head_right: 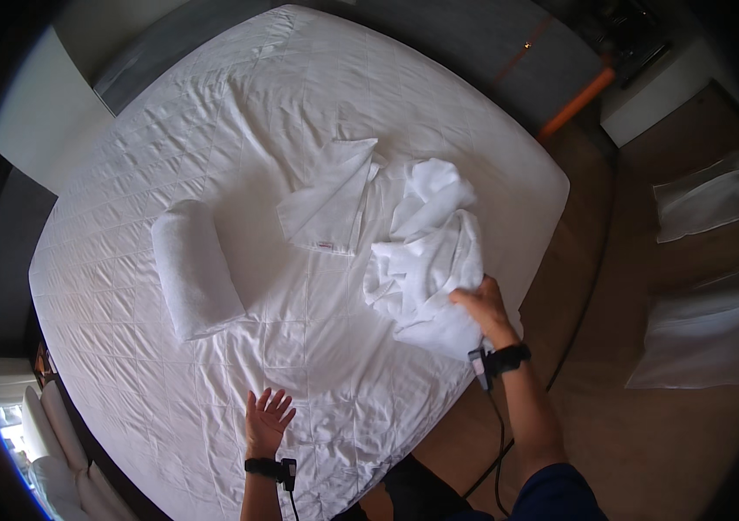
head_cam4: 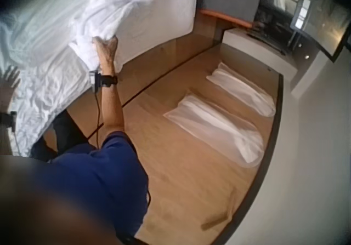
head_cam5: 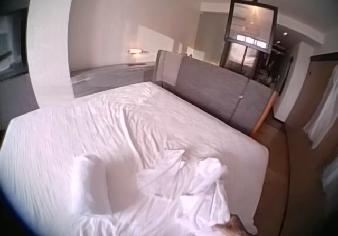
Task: The person enters a hotel room carrying towels and water bottles, places the bottles on a desk, and sets the towels on the bed. The person then folds and rolls towels on the bed by hand before picking up the rolled towels.
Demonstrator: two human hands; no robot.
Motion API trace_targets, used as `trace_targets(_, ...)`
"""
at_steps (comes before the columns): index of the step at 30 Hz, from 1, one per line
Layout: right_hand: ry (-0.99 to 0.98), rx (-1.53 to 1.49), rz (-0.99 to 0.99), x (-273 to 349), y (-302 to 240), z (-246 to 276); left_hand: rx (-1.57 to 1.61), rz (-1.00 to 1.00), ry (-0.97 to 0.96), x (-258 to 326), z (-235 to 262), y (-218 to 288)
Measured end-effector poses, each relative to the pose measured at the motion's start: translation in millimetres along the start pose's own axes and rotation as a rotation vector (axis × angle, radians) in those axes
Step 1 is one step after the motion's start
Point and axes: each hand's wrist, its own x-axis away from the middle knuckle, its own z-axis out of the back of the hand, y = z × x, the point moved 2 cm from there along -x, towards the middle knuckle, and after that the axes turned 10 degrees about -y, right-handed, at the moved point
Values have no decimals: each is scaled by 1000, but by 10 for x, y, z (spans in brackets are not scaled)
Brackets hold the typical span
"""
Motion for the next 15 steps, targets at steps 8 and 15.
trace_targets(8,-1141,-229,499,1852,-583,-2738,217,-437,113,1261,1949,-290)
trace_targets(15,-1140,-1149,789,2303,-1986,-2677,-45,-267,483,2056,1705,-199)
